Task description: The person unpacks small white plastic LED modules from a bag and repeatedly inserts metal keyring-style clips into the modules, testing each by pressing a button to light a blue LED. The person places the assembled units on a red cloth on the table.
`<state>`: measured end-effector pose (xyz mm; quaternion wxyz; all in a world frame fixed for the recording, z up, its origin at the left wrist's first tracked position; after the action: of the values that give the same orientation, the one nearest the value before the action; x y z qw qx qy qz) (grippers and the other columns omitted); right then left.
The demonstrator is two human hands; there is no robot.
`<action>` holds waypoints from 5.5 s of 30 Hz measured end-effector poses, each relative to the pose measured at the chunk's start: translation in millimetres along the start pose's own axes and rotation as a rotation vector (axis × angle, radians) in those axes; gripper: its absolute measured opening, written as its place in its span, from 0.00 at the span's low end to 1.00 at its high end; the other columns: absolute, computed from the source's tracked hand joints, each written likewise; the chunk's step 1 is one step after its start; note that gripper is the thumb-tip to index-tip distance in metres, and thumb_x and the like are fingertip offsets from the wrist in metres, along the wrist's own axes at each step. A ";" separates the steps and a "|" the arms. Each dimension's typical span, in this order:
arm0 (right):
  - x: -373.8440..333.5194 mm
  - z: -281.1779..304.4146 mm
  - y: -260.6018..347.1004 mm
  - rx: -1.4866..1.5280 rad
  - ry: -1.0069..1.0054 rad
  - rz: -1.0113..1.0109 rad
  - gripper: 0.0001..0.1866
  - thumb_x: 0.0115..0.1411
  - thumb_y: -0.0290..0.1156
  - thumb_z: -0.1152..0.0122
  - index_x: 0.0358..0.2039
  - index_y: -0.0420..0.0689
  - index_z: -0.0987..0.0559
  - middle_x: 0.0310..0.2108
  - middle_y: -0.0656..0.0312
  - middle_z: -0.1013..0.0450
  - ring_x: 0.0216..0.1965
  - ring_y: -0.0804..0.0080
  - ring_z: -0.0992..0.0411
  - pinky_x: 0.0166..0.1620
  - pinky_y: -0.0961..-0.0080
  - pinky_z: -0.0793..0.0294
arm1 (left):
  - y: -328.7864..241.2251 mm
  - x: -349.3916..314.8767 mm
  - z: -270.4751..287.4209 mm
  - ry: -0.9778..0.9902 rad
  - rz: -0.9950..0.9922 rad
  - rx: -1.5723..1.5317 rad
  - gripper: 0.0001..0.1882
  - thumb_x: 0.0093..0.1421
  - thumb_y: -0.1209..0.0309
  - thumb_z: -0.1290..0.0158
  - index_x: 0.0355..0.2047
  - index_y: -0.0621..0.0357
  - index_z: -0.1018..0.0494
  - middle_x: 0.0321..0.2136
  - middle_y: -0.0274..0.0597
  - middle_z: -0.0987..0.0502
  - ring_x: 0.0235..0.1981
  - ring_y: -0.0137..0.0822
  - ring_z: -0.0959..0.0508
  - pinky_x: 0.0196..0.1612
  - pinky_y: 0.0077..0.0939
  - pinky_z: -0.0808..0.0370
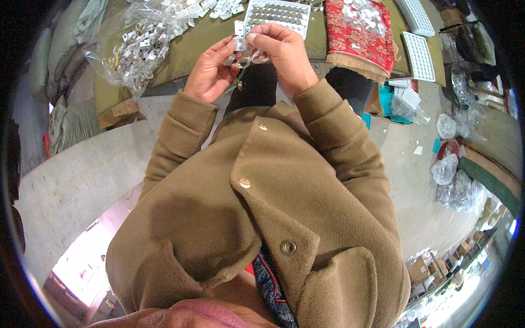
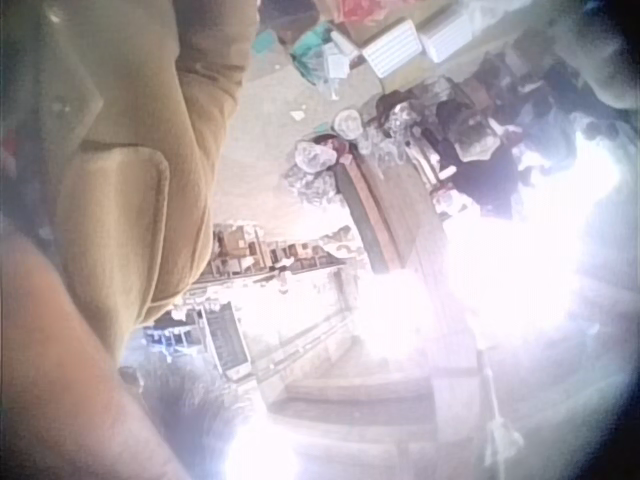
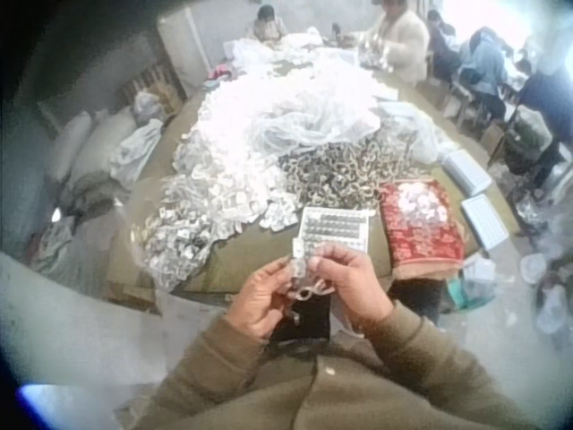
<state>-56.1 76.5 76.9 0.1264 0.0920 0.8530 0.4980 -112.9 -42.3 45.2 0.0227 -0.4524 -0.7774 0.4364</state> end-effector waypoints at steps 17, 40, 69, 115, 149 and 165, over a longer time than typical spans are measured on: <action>-6.2 -9.0 -6.8 -0.035 0.002 -0.013 0.02 0.61 0.25 0.42 0.34 0.41 0.23 0.30 0.68 0.26 0.29 0.84 0.30 0.33 0.87 0.31 | -24.9 -14.4 -16.1 -0.132 -0.357 0.303 0.17 0.62 0.75 0.45 0.51 0.61 0.26 0.40 0.36 0.21 0.35 0.20 0.24 0.36 0.14 0.24; -7.9 2.5 2.2 0.031 0.019 -0.046 0.18 0.59 0.27 0.39 0.50 0.41 0.28 0.31 0.69 0.30 0.31 0.84 0.34 0.35 0.85 0.33 | -26.6 -6.3 -22.6 -0.280 -0.440 0.485 0.12 0.60 0.68 0.42 0.41 0.62 0.23 0.30 0.30 0.21 0.27 0.17 0.26 0.21 0.09 0.37; 0.2 24.0 -15.5 0.142 -0.058 -0.046 0.14 0.61 0.20 0.45 0.48 0.40 0.32 0.36 0.63 0.28 0.36 0.78 0.28 0.42 0.79 0.26 | 25.9 9.8 -17.0 -0.134 0.262 -0.569 0.15 0.65 0.72 0.51 0.50 0.65 0.33 0.47 0.45 0.23 0.24 0.16 0.26 0.15 0.06 0.35; 22.2 67.4 52.2 -1.572 -0.247 0.531 0.08 0.56 0.30 0.40 0.37 0.44 0.22 0.32 0.55 0.26 0.34 0.54 0.25 0.36 0.64 0.25 | 32.0 36.3 -30.1 -0.035 0.174 0.244 0.13 0.64 0.71 0.50 0.47 0.64 0.28 0.41 0.43 0.21 0.42 0.27 0.20 0.36 0.15 0.22; 21.6 26.1 32.2 -0.845 -0.140 0.338 0.07 0.57 0.24 0.41 0.36 0.43 0.19 0.29 0.54 0.24 0.31 0.56 0.25 0.33 0.70 0.26 | 5.1 17.5 13.0 -0.222 -0.005 0.140 0.09 0.64 0.68 0.47 0.41 0.58 0.24 0.33 0.34 0.20 0.30 0.18 0.24 0.29 0.10 0.26; 35.5 -2.9 31.5 -1.421 -0.151 0.648 0.06 0.57 0.26 0.42 0.36 0.45 0.23 0.31 0.59 0.26 0.29 0.60 0.24 0.33 0.69 0.25 | -7.9 15.0 17.9 -0.182 -0.037 0.144 0.11 0.64 0.68 0.48 0.43 0.61 0.25 0.39 0.41 0.19 0.36 0.23 0.19 0.29 0.10 0.24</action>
<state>-89.8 99.5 101.3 0.0610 0.2670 0.2494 0.9289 -134.8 -44.9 34.3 -0.0073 -0.3936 -0.7511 0.5299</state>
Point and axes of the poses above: each hand's wrist, its own x-axis towards the middle knuckle, its own z-axis out of the back of the hand, y = z × x, the point moved 9 cm from there along x, towards the middle knuckle
